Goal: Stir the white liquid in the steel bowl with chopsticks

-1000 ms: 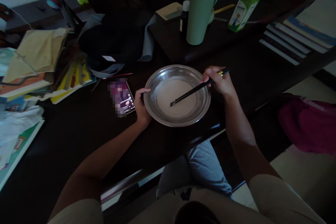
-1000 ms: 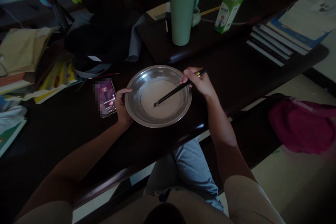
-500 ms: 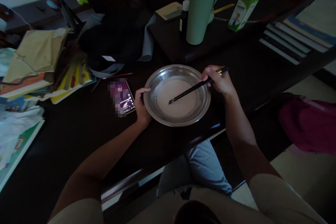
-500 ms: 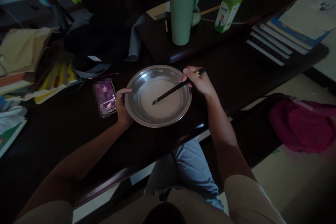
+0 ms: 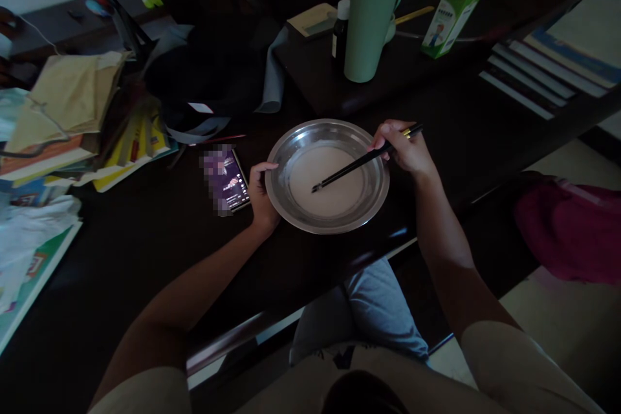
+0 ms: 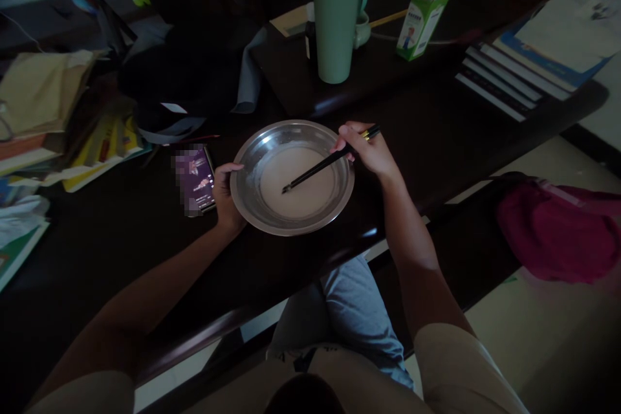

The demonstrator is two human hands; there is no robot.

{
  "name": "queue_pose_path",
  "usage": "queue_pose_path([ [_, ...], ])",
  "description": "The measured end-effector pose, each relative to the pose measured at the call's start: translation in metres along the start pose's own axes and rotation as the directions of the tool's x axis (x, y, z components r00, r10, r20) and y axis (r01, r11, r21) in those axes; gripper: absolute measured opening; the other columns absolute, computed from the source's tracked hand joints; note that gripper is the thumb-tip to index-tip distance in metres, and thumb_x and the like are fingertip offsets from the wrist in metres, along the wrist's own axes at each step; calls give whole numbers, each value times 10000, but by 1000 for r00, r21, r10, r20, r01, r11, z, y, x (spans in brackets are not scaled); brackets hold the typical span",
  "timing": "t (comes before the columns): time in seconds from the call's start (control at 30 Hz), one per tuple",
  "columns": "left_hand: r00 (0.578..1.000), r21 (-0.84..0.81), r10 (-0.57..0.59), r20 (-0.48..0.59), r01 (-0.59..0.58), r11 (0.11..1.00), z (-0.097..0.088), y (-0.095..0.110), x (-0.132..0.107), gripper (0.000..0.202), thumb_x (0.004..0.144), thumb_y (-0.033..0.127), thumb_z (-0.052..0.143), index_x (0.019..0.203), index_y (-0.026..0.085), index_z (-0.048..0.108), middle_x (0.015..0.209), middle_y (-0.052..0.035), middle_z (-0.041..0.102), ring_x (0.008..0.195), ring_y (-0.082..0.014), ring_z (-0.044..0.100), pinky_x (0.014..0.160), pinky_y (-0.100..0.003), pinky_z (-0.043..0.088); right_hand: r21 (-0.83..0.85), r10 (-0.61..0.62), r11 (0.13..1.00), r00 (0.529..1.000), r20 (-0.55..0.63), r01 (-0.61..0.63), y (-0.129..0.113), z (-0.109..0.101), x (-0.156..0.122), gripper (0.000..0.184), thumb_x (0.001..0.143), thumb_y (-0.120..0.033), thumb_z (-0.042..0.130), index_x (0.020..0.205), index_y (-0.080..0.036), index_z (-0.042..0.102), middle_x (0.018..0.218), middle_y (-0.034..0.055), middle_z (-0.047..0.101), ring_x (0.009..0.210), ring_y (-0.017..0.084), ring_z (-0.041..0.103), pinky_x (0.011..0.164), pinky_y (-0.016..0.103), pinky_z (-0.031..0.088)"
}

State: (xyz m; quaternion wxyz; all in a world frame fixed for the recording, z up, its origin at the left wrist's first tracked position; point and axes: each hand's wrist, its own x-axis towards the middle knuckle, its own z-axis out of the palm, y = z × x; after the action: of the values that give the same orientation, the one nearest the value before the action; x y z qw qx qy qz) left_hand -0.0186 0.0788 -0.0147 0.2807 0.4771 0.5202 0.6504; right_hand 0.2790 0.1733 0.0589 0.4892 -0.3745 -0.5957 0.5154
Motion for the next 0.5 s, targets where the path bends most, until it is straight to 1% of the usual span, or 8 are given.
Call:
queue_pose_path([
  [0.1, 1000, 3, 0, 0, 0, 1000, -1, -2, 0, 272, 805, 283, 881, 1029, 291, 726, 991, 6, 704, 897, -192, 660, 815, -337, 540, -5, -18, 1000, 998, -56, 18, 2, -1, 3, 622, 764, -828, 787, 608, -241, 656, 575, 1, 681, 437, 91, 461, 402, 270, 383],
  [0.2, 1000, -7, 3, 1, -3, 1000, 0, -1, 0, 272, 802, 284, 891, 1022, 291, 731, 974, 12, 703, 881, -186, 659, 795, -328, 540, 14, -43, 999, 994, -100, 45, 3, -3, 4, 638, 784, -823, 771, 566, -240, 631, 508, -8, 614, 418, 90, 432, 383, 269, 341],
  [0.23, 1000, -12, 3, 0, -3, 1000, 0, -1, 0, 273, 801, 286, 896, 1020, 290, 731, 970, 15, 703, 874, -182, 658, 788, -323, 538, 25, -47, 998, 994, -96, 50, 2, -3, 4, 643, 791, -817, 770, 553, -238, 625, 493, -9, 600, 412, 88, 426, 377, 266, 327],
  [0.3, 1000, -19, -1, -2, 1, 1000, 0, -2, 0, 276, 800, 285, 899, 1020, 289, 733, 969, 19, 702, 869, -176, 657, 784, -314, 534, 35, -42, 998, 998, -51, 44, 2, -3, 3, 633, 793, -796, 786, 549, -232, 636, 487, -7, 603, 414, 88, 438, 374, 259, 322],
  [0.4, 1000, -21, -6, -9, 6, 1000, 0, -3, 0, 274, 798, 273, 893, 1023, 288, 737, 971, 17, 705, 875, -175, 659, 795, -311, 532, 28, -23, 999, 1000, 19, 22, 2, -2, 2, 593, 785, -764, 822, 595, -223, 669, 543, 3, 666, 431, 86, 476, 385, 250, 355],
  [0.5, 1000, -28, -8, -10, 7, 1000, -1, -3, 0, 264, 797, 273, 884, 1019, 287, 741, 980, 13, 717, 884, -180, 664, 798, -314, 538, 30, -36, 999, 999, -18, 37, 5, -2, 4, 593, 791, -772, 812, 620, -224, 663, 572, 2, 682, 434, 82, 482, 391, 248, 367],
])
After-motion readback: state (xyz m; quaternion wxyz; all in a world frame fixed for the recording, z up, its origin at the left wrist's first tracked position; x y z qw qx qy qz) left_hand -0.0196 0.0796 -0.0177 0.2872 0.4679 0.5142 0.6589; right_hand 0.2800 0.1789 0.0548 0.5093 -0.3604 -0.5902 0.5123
